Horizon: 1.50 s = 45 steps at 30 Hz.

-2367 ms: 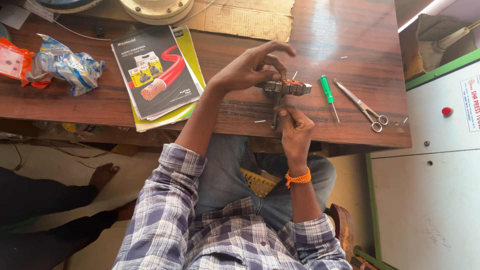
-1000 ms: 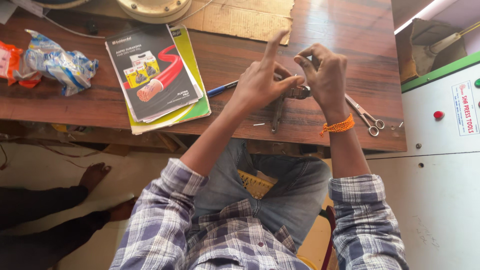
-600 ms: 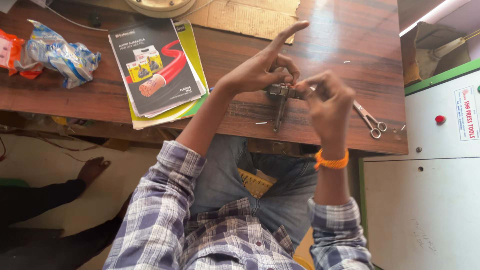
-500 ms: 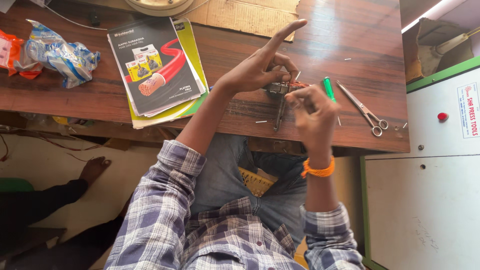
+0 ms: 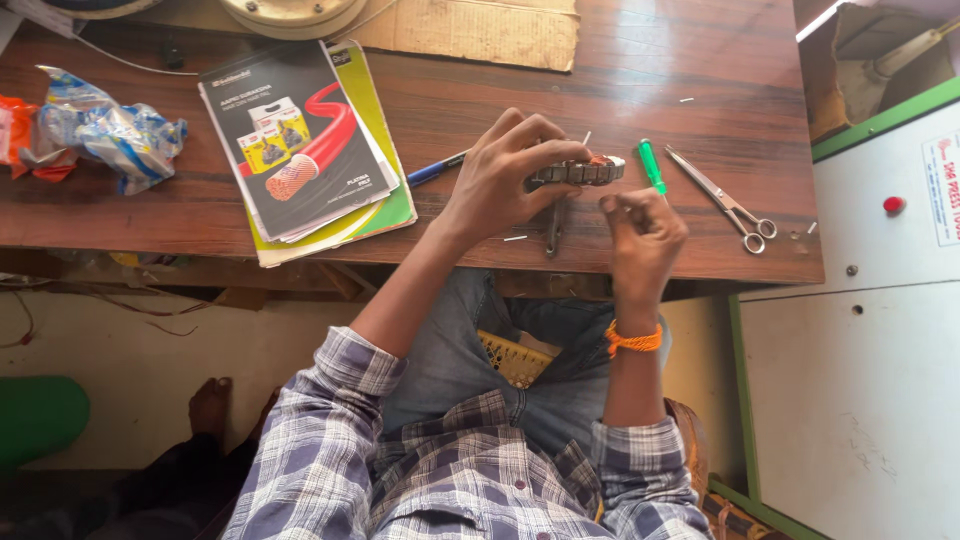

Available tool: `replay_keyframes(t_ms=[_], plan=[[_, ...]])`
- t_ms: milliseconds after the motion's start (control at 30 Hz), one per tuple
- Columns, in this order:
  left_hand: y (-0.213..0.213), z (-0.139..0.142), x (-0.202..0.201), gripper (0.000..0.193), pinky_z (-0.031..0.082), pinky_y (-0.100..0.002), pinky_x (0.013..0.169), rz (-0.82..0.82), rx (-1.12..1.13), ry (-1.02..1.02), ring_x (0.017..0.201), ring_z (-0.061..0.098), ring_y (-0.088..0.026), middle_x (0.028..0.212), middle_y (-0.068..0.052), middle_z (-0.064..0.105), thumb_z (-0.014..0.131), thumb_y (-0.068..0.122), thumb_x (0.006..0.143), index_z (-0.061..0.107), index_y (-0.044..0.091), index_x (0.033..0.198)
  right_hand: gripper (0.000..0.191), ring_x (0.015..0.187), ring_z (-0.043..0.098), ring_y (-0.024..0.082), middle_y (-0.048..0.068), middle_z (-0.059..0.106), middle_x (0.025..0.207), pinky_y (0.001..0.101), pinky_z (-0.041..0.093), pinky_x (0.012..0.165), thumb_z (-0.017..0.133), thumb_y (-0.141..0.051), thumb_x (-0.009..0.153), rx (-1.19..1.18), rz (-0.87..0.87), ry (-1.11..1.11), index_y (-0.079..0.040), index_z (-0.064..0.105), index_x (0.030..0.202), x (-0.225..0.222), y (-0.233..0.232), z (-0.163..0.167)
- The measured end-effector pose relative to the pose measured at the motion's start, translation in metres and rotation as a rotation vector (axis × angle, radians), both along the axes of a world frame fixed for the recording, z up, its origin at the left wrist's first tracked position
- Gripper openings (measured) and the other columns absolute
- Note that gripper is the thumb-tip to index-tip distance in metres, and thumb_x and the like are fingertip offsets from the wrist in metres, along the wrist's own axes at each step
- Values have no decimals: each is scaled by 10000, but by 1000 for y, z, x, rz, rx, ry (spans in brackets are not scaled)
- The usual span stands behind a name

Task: The person sits at a workbench and works on a small mechanical component, inserting and adjusting small pins into it by hand and pressing parts into place. A screwdriver and scissors lie on the bench, and another person at the side handles small plastic packets of parts.

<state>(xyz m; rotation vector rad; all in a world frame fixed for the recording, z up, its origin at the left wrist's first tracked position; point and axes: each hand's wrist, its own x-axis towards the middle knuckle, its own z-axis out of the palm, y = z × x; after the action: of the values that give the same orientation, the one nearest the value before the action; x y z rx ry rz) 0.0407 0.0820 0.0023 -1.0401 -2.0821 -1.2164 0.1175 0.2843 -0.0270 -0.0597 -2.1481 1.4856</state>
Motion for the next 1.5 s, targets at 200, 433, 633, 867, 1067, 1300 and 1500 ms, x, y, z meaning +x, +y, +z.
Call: replay_keyframes(t_ms=[200,433,633,867,1067,1300,1500], plan=[[12,-16,1,374,560,-346,800,115,41,99,925,564,-197,1098,78,691,875,291,838,768,251,1194,81,688,500,45,10,641,796,233,390,611,814,41,953,269,116,179,4,743,968,-5,13,47],[10,-17,1,380,561,-330,832,124,30,142,925,565,-187,1134,73,691,871,284,840,766,230,1201,53,732,658,75,62,725,869,253,477,598,786,30,979,445,257,195,3,741,986,-32,7,79],[11,-15,3,360,553,-307,828,137,-3,98,918,560,-166,1113,80,716,848,340,848,773,194,1168,50,717,680,69,39,743,859,245,500,591,790,-20,993,540,278,125,-29,741,985,-42,9,86],[17,-1,-39,738,591,-295,880,-194,215,-677,959,735,-111,1022,-55,772,801,409,924,432,148,1507,100,529,517,96,37,616,630,326,379,503,846,-94,912,696,192,33,-49,757,912,-72,2,91],[10,11,-60,1132,561,-314,865,-730,359,-975,917,691,-143,988,-120,727,854,163,885,50,158,1682,102,531,464,93,12,556,603,332,370,513,851,-77,906,588,150,28,-45,755,914,-78,-10,96],[-14,5,-55,924,555,-266,818,-743,212,-702,877,660,-74,1021,-44,747,751,93,1061,87,202,1694,104,633,512,67,-3,648,797,282,403,575,844,-73,909,419,198,57,-55,742,920,-18,-27,86],[-14,12,-55,941,446,-271,677,-455,-22,-498,707,551,-76,1016,10,807,815,170,944,219,195,1672,125,620,418,82,0,548,720,279,339,567,822,-22,901,260,101,58,0,704,867,8,-42,45]])
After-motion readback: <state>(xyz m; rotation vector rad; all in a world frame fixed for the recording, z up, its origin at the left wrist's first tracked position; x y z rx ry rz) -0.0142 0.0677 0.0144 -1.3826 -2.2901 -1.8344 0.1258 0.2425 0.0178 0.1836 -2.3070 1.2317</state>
